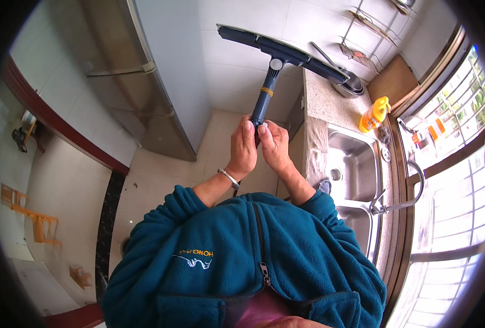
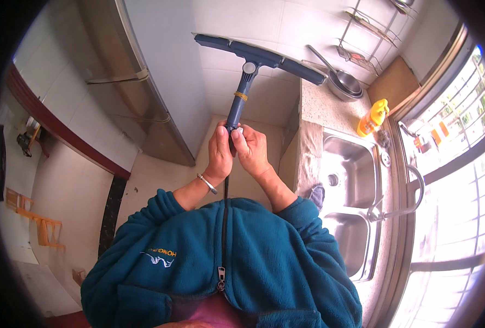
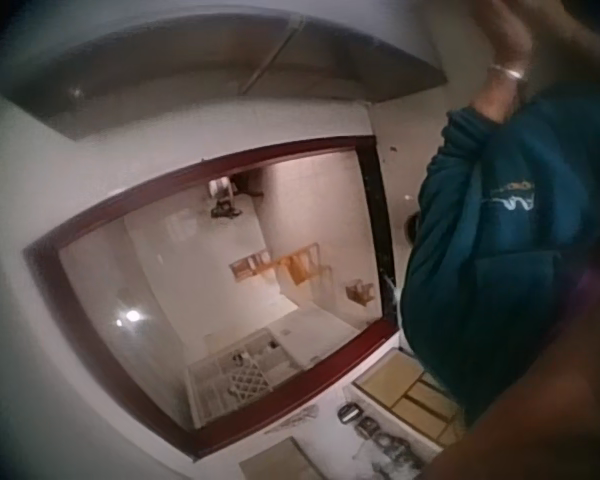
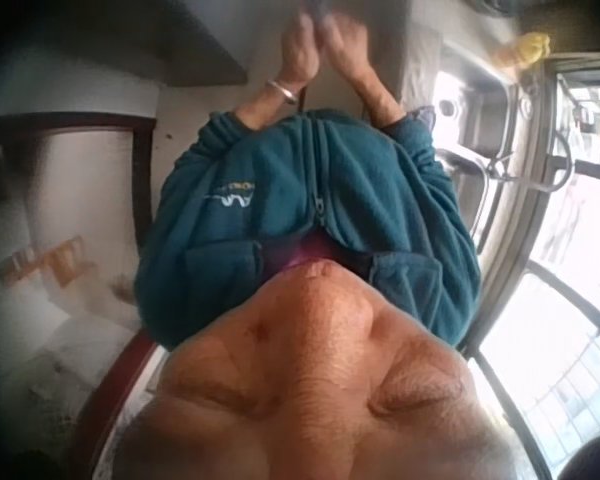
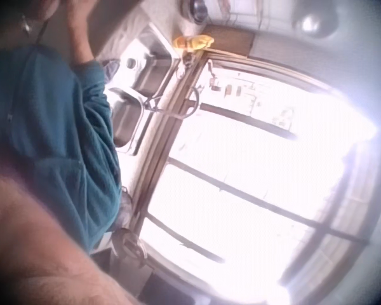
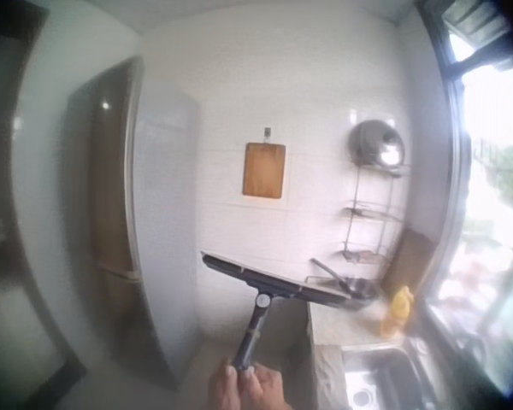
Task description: The person rinses a gray microfiber pad at the kitchen sink, then assembles a flat mop by attaching the pad to the mop head and connecting the handle. The person adjusts the mop head and handle, then dips the mop into a bucket of water.
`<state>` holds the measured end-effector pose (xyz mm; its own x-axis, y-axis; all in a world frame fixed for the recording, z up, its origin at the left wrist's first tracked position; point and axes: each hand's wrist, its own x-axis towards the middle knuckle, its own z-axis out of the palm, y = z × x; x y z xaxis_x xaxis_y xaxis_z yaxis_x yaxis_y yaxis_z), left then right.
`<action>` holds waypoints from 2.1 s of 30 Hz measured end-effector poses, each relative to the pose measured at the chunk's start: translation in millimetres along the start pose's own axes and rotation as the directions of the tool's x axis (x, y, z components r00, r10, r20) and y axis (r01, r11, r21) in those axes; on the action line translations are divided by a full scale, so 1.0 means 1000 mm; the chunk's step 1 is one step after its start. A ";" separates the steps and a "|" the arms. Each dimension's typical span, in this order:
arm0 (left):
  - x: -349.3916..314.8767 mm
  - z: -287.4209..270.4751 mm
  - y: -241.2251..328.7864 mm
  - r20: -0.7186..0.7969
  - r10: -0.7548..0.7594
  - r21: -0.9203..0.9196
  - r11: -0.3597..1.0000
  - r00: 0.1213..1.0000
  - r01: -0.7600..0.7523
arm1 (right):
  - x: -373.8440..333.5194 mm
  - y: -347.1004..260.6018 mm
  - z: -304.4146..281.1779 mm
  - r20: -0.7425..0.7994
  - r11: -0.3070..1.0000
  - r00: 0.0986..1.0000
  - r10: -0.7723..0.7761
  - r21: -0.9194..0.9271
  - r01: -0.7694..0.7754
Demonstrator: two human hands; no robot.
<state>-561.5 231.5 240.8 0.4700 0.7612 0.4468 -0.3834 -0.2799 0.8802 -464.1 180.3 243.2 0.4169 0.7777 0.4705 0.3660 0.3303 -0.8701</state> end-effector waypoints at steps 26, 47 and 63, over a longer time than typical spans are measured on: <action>0.030 -0.013 0.010 -0.035 -0.206 -0.129 0.971 0.978 0.200 | 0.081 -0.034 -0.047 0.578 0.479 0.591 -0.563 -0.354 0.803; 0.004 -0.092 0.017 0.042 -0.149 -0.155 0.976 0.988 0.154 | -0.001 -0.017 0.068 0.069 0.940 0.994 0.087 0.325 -0.105; -0.006 -0.092 0.012 0.070 -0.201 -0.196 0.958 0.977 0.211 | -0.016 -0.024 0.065 -0.010 0.953 0.977 -0.214 -0.222 0.207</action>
<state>-641.7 277.2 233.6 0.5918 0.7594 0.2705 -0.4236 0.0074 0.9058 -533.7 195.2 246.8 0.3372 0.6832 0.6477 0.6199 0.3567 -0.6989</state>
